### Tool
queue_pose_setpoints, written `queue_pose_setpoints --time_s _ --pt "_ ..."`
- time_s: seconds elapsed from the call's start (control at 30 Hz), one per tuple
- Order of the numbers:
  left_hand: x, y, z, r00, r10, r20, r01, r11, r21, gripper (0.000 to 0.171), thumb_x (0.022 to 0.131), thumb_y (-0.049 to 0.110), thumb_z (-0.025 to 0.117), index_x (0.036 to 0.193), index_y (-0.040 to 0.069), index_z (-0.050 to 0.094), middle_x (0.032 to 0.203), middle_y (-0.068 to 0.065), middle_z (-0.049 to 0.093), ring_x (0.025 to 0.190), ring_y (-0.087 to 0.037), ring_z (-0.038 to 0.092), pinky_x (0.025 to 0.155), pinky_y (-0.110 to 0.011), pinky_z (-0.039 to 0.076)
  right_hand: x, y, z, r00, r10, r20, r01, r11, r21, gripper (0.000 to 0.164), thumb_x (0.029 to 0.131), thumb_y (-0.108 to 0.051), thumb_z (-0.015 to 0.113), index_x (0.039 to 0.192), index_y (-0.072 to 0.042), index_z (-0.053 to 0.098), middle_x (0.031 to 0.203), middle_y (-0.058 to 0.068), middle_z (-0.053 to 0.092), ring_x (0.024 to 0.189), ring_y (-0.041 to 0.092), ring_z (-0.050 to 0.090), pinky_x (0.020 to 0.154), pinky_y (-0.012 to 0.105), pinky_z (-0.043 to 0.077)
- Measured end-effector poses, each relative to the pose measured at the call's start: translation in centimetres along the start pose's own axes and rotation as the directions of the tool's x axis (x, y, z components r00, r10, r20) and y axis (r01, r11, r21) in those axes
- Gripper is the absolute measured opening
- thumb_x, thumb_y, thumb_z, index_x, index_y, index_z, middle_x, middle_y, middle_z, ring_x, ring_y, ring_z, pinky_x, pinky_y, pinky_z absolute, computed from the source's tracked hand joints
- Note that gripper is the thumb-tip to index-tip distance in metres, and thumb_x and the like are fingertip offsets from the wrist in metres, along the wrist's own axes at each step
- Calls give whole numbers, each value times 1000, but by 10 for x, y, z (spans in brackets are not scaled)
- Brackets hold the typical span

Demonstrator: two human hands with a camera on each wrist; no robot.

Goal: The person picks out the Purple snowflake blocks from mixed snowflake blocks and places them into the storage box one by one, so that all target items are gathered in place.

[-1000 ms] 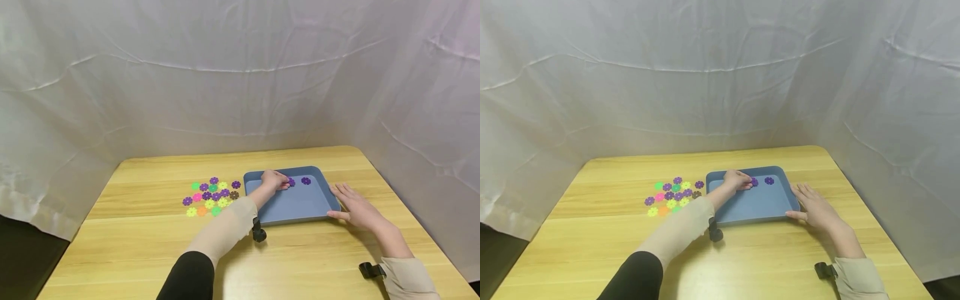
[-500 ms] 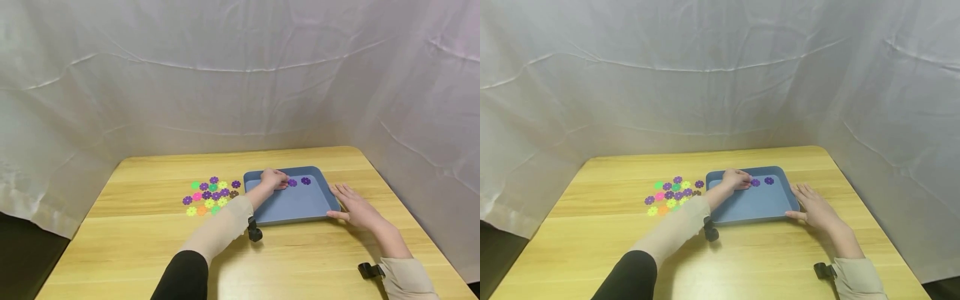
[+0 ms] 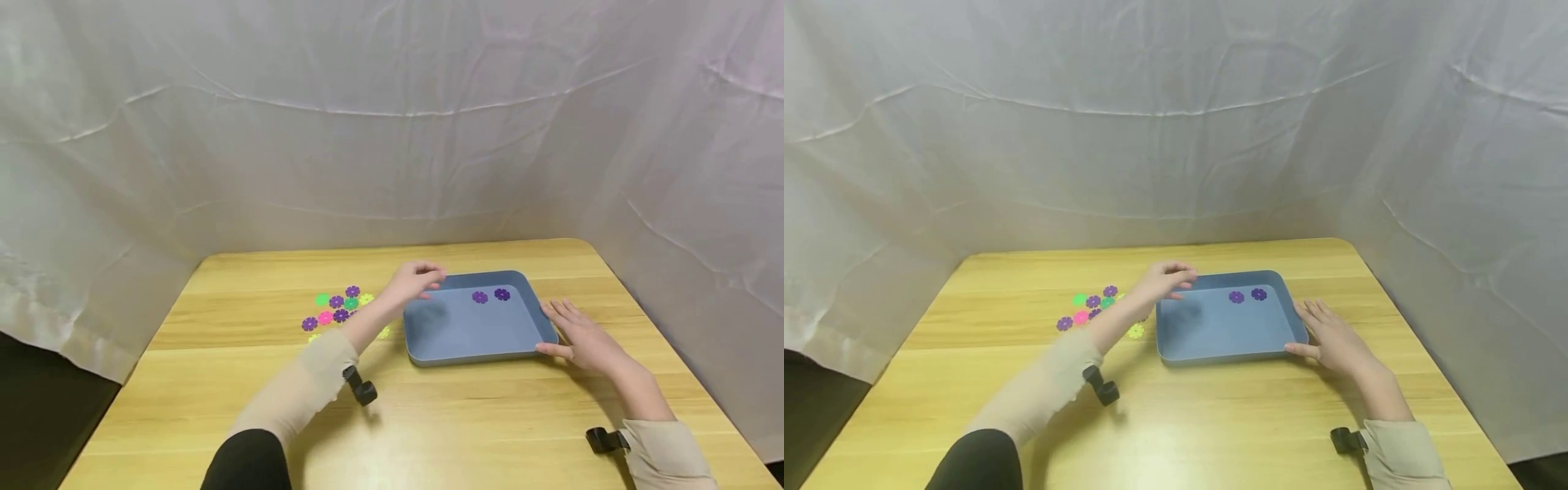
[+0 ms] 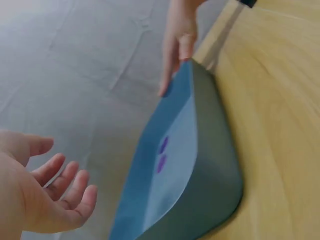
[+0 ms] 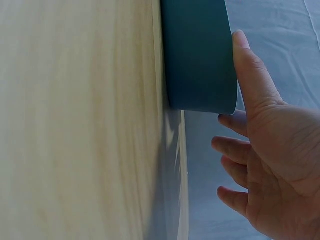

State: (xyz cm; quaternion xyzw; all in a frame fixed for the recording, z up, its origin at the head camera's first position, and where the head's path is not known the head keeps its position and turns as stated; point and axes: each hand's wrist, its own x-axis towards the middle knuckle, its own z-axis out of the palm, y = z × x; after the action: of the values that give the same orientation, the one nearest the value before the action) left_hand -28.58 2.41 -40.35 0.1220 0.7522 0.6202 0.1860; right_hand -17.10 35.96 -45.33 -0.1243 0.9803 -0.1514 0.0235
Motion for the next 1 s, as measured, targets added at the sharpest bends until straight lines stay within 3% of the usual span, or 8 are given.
queue_pose_setpoints --time_s 0.17,0.3,0.47,0.6,0.73,0.87,1.0 --pt "-21 8 -30 998 61 18 -62 991 115 34 93 30 65 121 11 64 120 -10 67 113 -28 62 91 -38 55 0 1 0 1000 -2 -2 2 1000 1 92 87 -55 64 150 2 29 153 34 24 142 54 17 111 70 21" --pt "-37 10 -48 990 138 -9 -134 972 193 30 92 29 66 118 13 65 113 -6 68 108 -26 62 86 -31 54 -2 1 -1 1000 0 -11 0 1000 1 91 87 -54 64 150 2 30 153 34 24 142 54 19 111 70 21" --pt "-59 9 -67 982 180 -60 -158 951 266 26 91 28 68 114 16 66 113 -2 68 101 -18 62 87 -32 53 -3 1 0 1000 -5 -12 5 1000 -5 92 87 -54 65 150 2 30 153 35 24 142 54 18 111 70 21" --pt "-74 4 -84 977 190 -97 -157 948 276 28 90 25 69 116 13 65 114 -6 68 99 -21 62 84 -32 54 -3 -1 1 1000 -8 -14 8 1000 -4 91 86 -54 65 150 2 30 153 35 24 142 54 19 111 69 22" --pt "-87 -7 -104 978 162 -130 -135 972 195 33 91 21 67 121 9 62 117 -12 65 102 -26 61 88 -33 53 -3 -4 2 1000 -15 -20 15 1000 1 91 87 -54 65 149 2 31 153 34 25 142 54 19 111 69 22" --pt "-99 -21 -125 981 88 -173 -68 991 118 39 93 20 64 129 6 57 121 -11 61 106 -20 59 96 -33 49 -4 -4 2 1000 -16 -15 16 1000 7 91 87 -53 65 150 2 30 153 35 24 142 54 18 111 69 21" --pt "-109 -34 -143 967 17 -253 1 998 70 43 95 23 63 133 6 54 123 -8 57 108 -16 54 101 -40 42 -4 -4 1 1000 -7 -7 8 1000 15 92 87 -54 65 150 2 28 154 34 23 142 54 17 111 69 21"
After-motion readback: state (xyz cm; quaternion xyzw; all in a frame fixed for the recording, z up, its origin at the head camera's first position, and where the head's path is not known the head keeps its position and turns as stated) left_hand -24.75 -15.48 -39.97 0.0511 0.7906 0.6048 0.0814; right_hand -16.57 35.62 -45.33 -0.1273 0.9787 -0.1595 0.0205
